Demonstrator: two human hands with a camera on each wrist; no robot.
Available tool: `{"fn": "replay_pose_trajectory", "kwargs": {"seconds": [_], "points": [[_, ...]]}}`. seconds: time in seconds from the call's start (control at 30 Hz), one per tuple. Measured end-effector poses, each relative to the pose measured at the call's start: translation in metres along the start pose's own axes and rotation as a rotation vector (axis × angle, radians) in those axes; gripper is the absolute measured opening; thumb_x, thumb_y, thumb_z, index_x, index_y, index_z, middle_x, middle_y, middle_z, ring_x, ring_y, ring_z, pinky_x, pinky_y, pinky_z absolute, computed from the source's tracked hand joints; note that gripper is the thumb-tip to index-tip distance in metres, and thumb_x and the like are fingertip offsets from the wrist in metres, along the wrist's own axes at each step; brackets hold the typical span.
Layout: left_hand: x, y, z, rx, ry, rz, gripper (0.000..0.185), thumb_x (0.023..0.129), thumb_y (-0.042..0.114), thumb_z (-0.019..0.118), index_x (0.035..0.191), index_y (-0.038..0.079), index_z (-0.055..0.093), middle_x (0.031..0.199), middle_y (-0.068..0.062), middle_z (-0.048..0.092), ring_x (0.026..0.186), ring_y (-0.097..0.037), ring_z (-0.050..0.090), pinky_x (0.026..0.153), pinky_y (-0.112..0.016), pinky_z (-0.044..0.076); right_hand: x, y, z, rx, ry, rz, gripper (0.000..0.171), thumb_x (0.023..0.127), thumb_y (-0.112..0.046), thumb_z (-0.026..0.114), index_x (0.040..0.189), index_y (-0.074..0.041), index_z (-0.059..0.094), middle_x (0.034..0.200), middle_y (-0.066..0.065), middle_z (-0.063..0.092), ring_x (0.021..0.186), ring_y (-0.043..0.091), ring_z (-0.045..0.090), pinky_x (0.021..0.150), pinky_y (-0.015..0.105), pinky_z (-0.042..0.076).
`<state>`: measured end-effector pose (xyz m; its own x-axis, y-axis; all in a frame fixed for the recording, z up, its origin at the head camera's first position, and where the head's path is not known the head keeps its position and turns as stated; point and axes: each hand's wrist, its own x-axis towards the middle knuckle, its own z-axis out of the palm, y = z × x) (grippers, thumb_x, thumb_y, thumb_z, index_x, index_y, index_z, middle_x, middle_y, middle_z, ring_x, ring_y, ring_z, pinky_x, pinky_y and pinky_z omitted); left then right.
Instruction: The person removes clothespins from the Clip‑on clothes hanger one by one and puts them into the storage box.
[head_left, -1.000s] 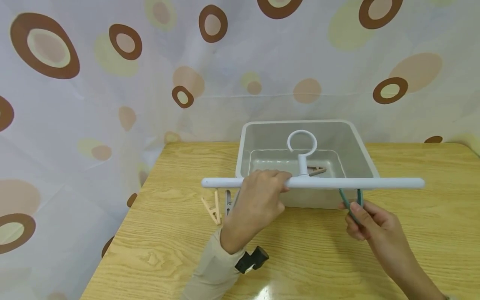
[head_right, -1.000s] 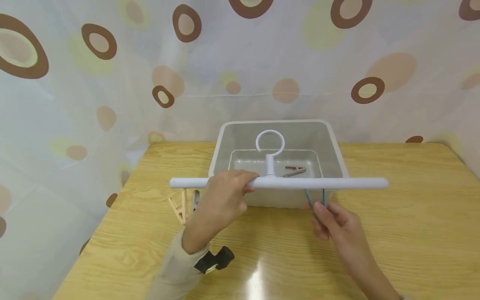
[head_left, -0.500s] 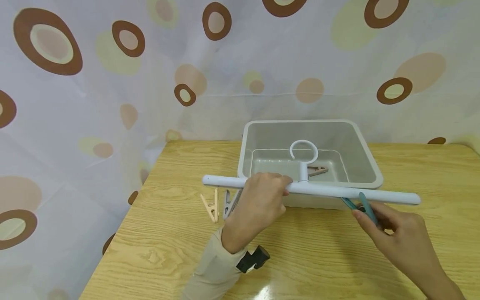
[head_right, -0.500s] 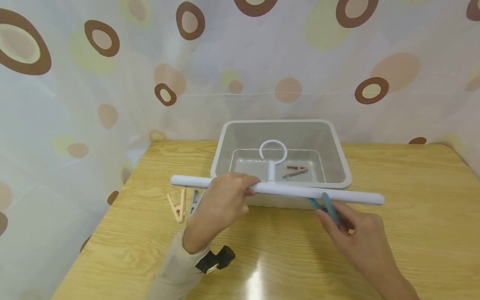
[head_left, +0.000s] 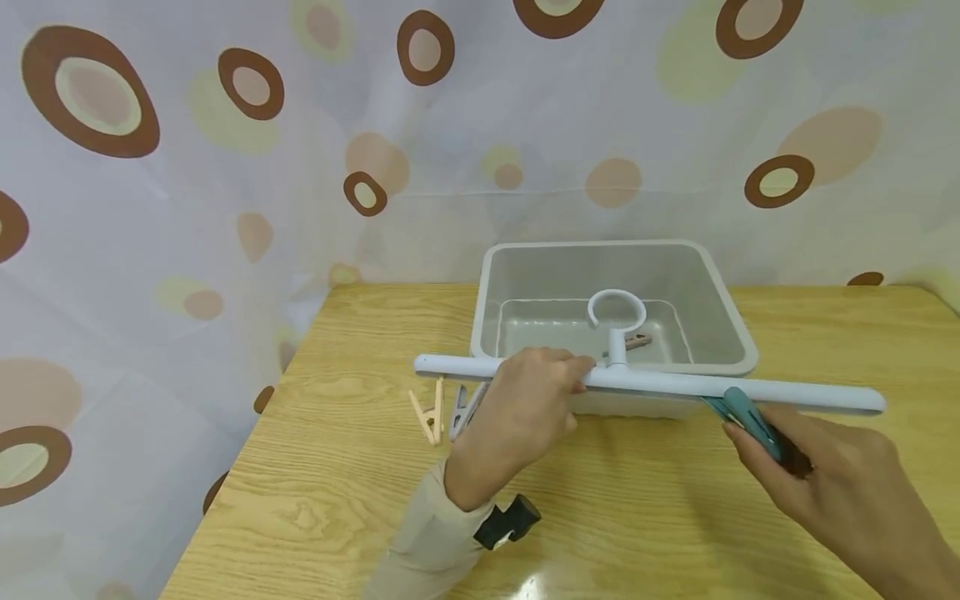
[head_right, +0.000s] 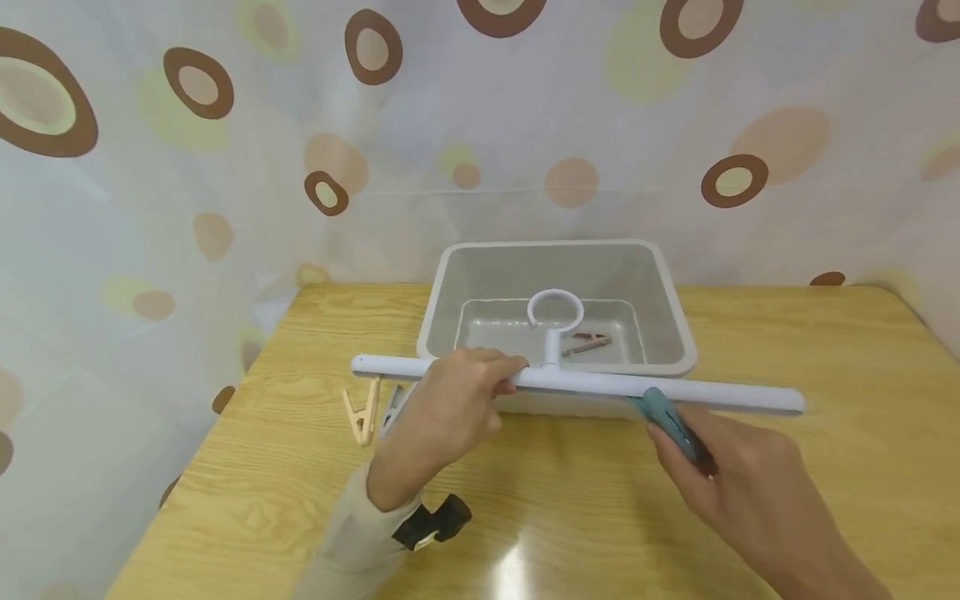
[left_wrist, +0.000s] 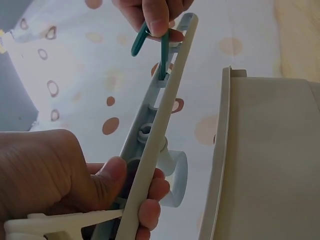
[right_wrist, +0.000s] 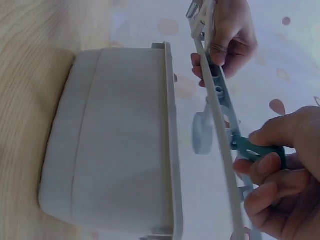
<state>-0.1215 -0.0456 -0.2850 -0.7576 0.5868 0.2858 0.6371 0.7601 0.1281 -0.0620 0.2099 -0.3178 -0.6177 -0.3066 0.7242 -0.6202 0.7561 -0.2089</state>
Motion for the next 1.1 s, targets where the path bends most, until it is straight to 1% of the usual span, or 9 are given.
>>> {"fn": "replay_pose_trajectory", "kwargs": {"seconds": [0.13, 0.3, 0.43, 0.57, 0.7, 0.8, 0.97, 1.0, 1.1], "points": [[0.000, 0.000, -0.001, -0.054, 0.006, -0.043, 0.045, 0.067, -0.009, 0.069, 0.108, 0.010, 0.072, 0.091, 0.005, 0.072, 0.083, -0.009, 0.066, 0.075, -0.016, 0.051, 0.000, -0.004, 0.000, -0.034, 0.021, 0.030, 0.053, 0.097, -0.055, 0.041, 0.071, -0.013, 0.059, 0.057, -0.018, 0.041, 0.050, -0.010, 0.031, 0.039, 0.010, 0.025], [0.000, -0.001, -0.002, -0.071, 0.024, -0.057, 0.046, 0.067, -0.010, 0.067, 0.108, 0.010, 0.072, 0.092, 0.005, 0.072, 0.085, -0.009, 0.066, 0.076, -0.017, 0.051, -0.003, -0.007, 0.002, -0.035, 0.057, 0.059, 0.053, 0.096, -0.056, 0.043, 0.070, -0.012, 0.060, 0.056, -0.019, 0.045, 0.048, -0.010, 0.034, 0.039, 0.010, 0.026], [0.000, -0.002, -0.002, -0.069, 0.027, -0.074, 0.046, 0.069, -0.009, 0.067, 0.110, 0.011, 0.072, 0.095, 0.005, 0.072, 0.087, -0.009, 0.067, 0.077, -0.018, 0.052, -0.008, -0.006, 0.001, -0.029, 0.022, 0.068, 0.049, 0.097, -0.051, 0.046, 0.073, -0.011, 0.061, 0.057, -0.017, 0.050, 0.049, -0.010, 0.040, 0.039, 0.011, 0.029], [-0.001, -0.003, -0.002, -0.077, 0.036, -0.082, 0.045, 0.070, -0.010, 0.067, 0.110, 0.011, 0.072, 0.096, 0.005, 0.073, 0.087, -0.008, 0.067, 0.076, -0.018, 0.052, -0.014, -0.004, 0.000, -0.033, -0.026, 0.095, 0.038, 0.095, -0.040, 0.058, 0.075, -0.008, 0.065, 0.060, -0.010, 0.059, 0.053, -0.010, 0.049, 0.040, 0.011, 0.035], [-0.002, -0.004, -0.002, -0.087, 0.038, -0.086, 0.044, 0.071, -0.009, 0.068, 0.110, 0.011, 0.072, 0.096, 0.005, 0.072, 0.088, -0.008, 0.067, 0.075, -0.018, 0.053, -0.019, -0.002, -0.001, -0.047, -0.025, 0.100, 0.039, 0.093, -0.038, 0.063, 0.084, -0.001, 0.071, 0.070, 0.001, 0.070, 0.066, -0.006, 0.061, 0.050, 0.008, 0.044], [-0.002, -0.005, -0.002, -0.084, 0.045, -0.086, 0.041, 0.072, -0.008, 0.069, 0.108, 0.011, 0.072, 0.095, 0.005, 0.072, 0.086, -0.008, 0.066, 0.073, -0.018, 0.053, -0.021, 0.000, -0.001, -0.063, -0.016, 0.079, 0.048, 0.094, -0.045, 0.058, 0.089, 0.000, 0.072, 0.077, 0.008, 0.073, 0.074, 0.000, 0.065, 0.057, 0.007, 0.046], [-0.003, -0.006, -0.003, -0.086, 0.051, -0.099, 0.033, 0.075, -0.005, 0.070, 0.102, 0.012, 0.073, 0.092, 0.006, 0.072, 0.082, -0.007, 0.064, 0.068, -0.018, 0.052, -0.021, 0.002, 0.000, -0.078, 0.000, 0.009, 0.058, 0.098, -0.050, 0.045, 0.095, 0.001, 0.073, 0.083, 0.011, 0.074, 0.075, 0.009, 0.068, 0.054, 0.012, 0.049], [-0.003, -0.006, -0.003, -0.086, 0.052, -0.101, 0.030, 0.075, -0.005, 0.070, 0.100, 0.013, 0.073, 0.091, 0.007, 0.072, 0.080, -0.006, 0.063, 0.067, -0.018, 0.051, -0.021, 0.002, 0.001, -0.083, 0.003, -0.001, 0.060, 0.099, -0.051, 0.043, 0.096, 0.001, 0.073, 0.084, 0.012, 0.074, 0.076, 0.009, 0.068, 0.053, 0.013, 0.049], [-0.003, -0.007, -0.004, -0.091, 0.055, -0.101, 0.025, 0.076, -0.004, 0.071, 0.095, 0.013, 0.072, 0.087, 0.008, 0.070, 0.076, -0.005, 0.061, 0.065, -0.018, 0.049, -0.021, 0.002, 0.002, -0.094, 0.022, -0.024, 0.062, 0.099, -0.052, 0.040, 0.096, 0.000, 0.073, 0.085, 0.011, 0.074, 0.084, 0.000, 0.065, 0.053, 0.016, 0.049]]}}
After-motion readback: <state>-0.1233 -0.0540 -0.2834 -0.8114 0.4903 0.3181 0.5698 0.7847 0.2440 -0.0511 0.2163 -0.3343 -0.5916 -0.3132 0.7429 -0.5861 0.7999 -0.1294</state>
